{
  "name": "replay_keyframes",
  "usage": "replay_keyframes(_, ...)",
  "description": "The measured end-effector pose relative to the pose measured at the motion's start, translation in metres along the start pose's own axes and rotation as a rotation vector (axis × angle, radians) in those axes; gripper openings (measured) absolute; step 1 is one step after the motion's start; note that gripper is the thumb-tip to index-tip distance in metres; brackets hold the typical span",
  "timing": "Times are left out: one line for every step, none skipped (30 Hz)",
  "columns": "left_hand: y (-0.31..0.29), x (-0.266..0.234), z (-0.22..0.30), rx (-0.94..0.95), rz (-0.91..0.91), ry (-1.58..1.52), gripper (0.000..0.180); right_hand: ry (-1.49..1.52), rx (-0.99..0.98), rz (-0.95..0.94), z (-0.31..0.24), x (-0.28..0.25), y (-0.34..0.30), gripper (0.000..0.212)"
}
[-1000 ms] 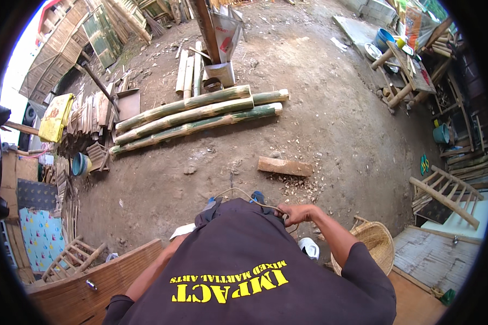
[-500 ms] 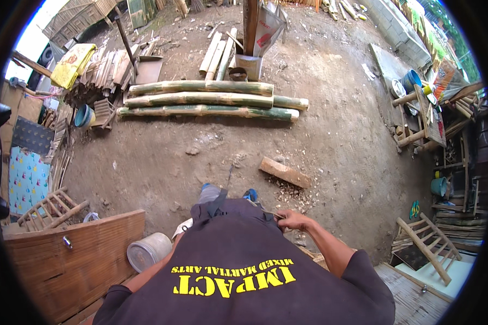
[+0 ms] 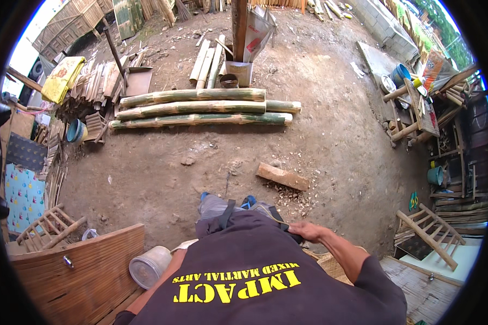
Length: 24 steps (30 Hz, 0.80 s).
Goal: The person picks up bundles of split bamboo strips from a stack, carries them across the workshop, and places them on a bamboo structure. The person then walks to a container, opens it, and transfers small metal fasteners into a bucket.
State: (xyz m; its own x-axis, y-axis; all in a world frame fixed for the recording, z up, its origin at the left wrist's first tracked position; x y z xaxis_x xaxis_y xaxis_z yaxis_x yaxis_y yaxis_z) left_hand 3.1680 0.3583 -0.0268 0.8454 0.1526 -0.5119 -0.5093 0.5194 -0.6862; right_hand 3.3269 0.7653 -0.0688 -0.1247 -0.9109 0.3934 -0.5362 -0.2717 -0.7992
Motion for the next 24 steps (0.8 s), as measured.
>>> replay_keyframes(-0.003,-0.012,0.009,0.028,-0.031,0.011,0.036,0.119,0.053,0.001,0.008,0.0,-0.008,0.03)
replay_keyframes(-0.006,-0.026,0.017,0.057,-0.062,0.021,0.036,0.238,0.108,0.002,0.016,0.003,-0.015,0.029)
replay_keyframes(-0.005,-0.038,0.028,0.067,-0.02,0.014,0.033,0.341,0.227,0.059,0.027,0.001,-0.02,0.029)
replay_keyframes(-0.005,-0.046,0.035,0.058,-0.013,-0.027,0.034,0.341,0.178,0.002,0.018,0.007,-0.021,0.027)
replay_keyframes(-0.003,-0.051,0.039,0.047,-0.011,-0.067,0.034,0.342,0.199,0.001,0.014,0.011,-0.019,0.026)
replay_keyframes(-0.003,-0.054,0.041,0.034,-0.011,-0.105,0.035,0.373,0.171,-0.038,0.001,0.018,-0.016,0.024)
replay_keyframes(-0.001,-0.052,0.044,0.046,-0.041,0.028,0.037,0.364,0.17,-0.104,-0.012,0.027,-0.012,0.02)
replay_keyframes(0.0,-0.053,0.043,0.051,-0.035,-0.048,0.037,0.317,0.192,-0.076,-0.025,0.026,-0.008,0.02)
replay_keyframes(0.0,-0.053,0.039,0.053,-0.034,-0.131,0.036,0.292,0.194,-0.026,-0.037,0.026,-0.002,0.022)
replay_keyframes(-0.001,-0.048,0.027,-0.007,-0.077,-0.182,0.035,0.281,0.23,0.013,-0.044,0.026,-0.002,0.023)
replay_keyframes(-0.003,-0.042,0.011,-0.09,-0.152,-0.325,0.032,0.461,0.15,-0.036,-0.067,0.027,-0.002,0.025)
replay_keyframes(-0.005,-0.045,0.006,-0.055,-0.144,-0.297,0.031,0.66,0.109,-0.11,-0.084,0.029,-0.006,0.026)
replay_keyframes(-0.007,-0.05,-0.005,-0.063,-0.149,-0.27,0.031,0.582,0.055,-0.048,-0.095,0.011,-0.011,0.028)
replay_keyframes(-0.012,-0.057,-0.012,-0.04,-0.139,-0.246,0.03,0.552,-0.022,-0.027,-0.102,-0.003,-0.02,0.029)
replay_keyframes(-0.013,-0.057,-0.035,-0.23,-0.151,-0.325,0.026,0.564,0.032,0.082,-0.088,-0.023,-0.03,0.032)
replay_keyframes(-0.015,-0.065,-0.038,-0.195,-0.125,-0.237,0.025,0.598,0.015,0.034,-0.084,-0.036,-0.038,0.034)
replay_keyframes(-0.014,-0.071,-0.036,-0.161,-0.092,-0.154,0.023,0.595,0.111,0.211,-0.053,-0.064,-0.053,0.035)
replay_keyframes(-0.017,-0.077,-0.036,-0.154,-0.06,-0.055,0.022,0.605,0.16,0.25,-0.025,-0.08,-0.067,0.036)
replay_keyframes(-0.017,-0.078,-0.03,-0.133,-0.048,-0.054,0.02,0.644,0.217,0.385,0.007,-0.106,-0.085,0.035)
replay_keyframes(-0.019,-0.08,-0.024,-0.111,-0.023,-0.151,0.02,0.698,0.299,0.556,0.048,-0.127,-0.108,0.034)
replay_keyframes(-0.024,-0.079,-0.022,-0.148,-0.003,-0.228,0.02,0.68,0.342,0.553,0.084,-0.134,-0.121,0.033)
replay_keyframes(-0.027,-0.081,-0.019,-0.162,0.029,-0.32,0.02,0.66,0.416,0.655,0.116,-0.152,-0.139,0.032)
replay_keyframes(-0.036,-0.075,-0.022,-0.249,-0.005,-0.408,0.022,0.622,0.432,0.643,0.14,-0.166,-0.151,0.032)
replay_keyframes(-0.041,-0.079,-0.025,-0.294,0.005,-0.292,0.023,0.595,0.456,0.652,0.162,-0.181,-0.163,0.032)
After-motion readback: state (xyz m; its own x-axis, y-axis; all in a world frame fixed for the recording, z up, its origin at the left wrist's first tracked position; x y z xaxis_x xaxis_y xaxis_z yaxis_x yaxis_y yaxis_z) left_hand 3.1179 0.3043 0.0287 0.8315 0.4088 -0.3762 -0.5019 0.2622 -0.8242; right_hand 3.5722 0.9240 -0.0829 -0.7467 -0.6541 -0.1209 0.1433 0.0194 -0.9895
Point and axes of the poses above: each hand's wrist, its own y-axis towards the middle knuckle, its own x-axis out of the palm, z = x × y, the point moved 10 cm from there along y, towards the middle knuckle, and after that the axes turned 8 degrees about y, right-handed, at the moved point
